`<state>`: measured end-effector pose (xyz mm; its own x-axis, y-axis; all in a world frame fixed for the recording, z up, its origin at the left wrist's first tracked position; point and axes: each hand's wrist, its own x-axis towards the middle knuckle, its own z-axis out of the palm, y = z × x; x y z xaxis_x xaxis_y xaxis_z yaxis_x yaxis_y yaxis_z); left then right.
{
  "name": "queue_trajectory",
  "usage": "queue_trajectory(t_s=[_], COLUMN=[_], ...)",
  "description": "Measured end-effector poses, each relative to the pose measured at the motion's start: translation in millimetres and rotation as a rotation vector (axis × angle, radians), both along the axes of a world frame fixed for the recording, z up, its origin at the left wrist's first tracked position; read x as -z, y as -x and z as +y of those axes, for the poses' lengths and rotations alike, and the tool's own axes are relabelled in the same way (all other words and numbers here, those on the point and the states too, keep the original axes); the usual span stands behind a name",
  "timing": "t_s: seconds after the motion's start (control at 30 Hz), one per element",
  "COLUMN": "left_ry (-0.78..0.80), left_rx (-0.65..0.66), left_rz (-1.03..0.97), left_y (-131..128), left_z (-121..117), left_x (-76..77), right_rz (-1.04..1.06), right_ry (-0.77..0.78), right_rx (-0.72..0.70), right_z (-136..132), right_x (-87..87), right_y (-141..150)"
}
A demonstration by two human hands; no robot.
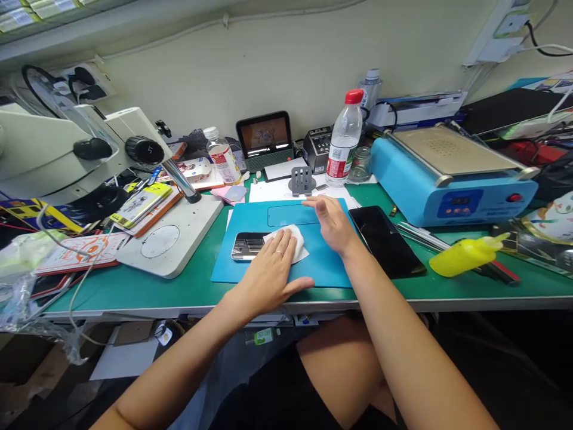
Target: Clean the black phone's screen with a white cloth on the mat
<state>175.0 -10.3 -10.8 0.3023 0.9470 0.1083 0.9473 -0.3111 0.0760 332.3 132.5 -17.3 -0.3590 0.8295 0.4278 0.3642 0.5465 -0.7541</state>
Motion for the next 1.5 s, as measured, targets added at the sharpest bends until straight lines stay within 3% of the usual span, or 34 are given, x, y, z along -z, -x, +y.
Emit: queue_trajectory(t_s=[0.17,0.3,0.4,0.5,0.77,0.87,1.03,1.27,1.37,1.5], left_ry=[-0.006,-0.018,-0.005,-0.012,-0.021,-0.038,-0.002,0.055,0.084,0.081], left_rx=[0.013,-0.090,-0.124,-0.142,-0.052,-0.014,0.052,-0.058,-0.068,-0.046], left_rz=[0.039,0.086,0.104,0.100,0.038,0.032,0.047,0.079,0.043,-0.037], left_y=[40.1,74.6,86.3,77.7,5.1,-6.8,19.5,90.0,91.4,62.6], left_z=[-27.4,-41.0,-42.9,-37.4,-5.8,-2.9,-21.2,-49.6,-43.4,-23.9], left_x=[3.8,8.3,9.3,8.0,1.3,-0.9,-3.7,0.0,-0.4,-5.6], right_rz=[-0.013,-0.023,-0.020,-0.020,-0.019,-0.012,0.000,0.007,0.003,0.000], right_ry=[0.016,0.043,0.053,0.050,0.010,0.005,0.019,0.070,0.075,0.063], right_rx=[-0.014,-0.020,-0.019,-0.014,0.007,0.003,-0.001,0.005,0.007,0.015], right_z=[0.5,0.6,1.1,1.6,2.9,3.4,2.8,0.7,-1.0,-3.8], right_x=[-0.1,-0.3,-0.5,-0.2,1.6,1.1,0.8,-0.1,-0.6,-1.7], right_y=[-0.8,-1.1,-0.9,-0.8,0.2,0.6,0.2,-1.6,-1.6,0.4])
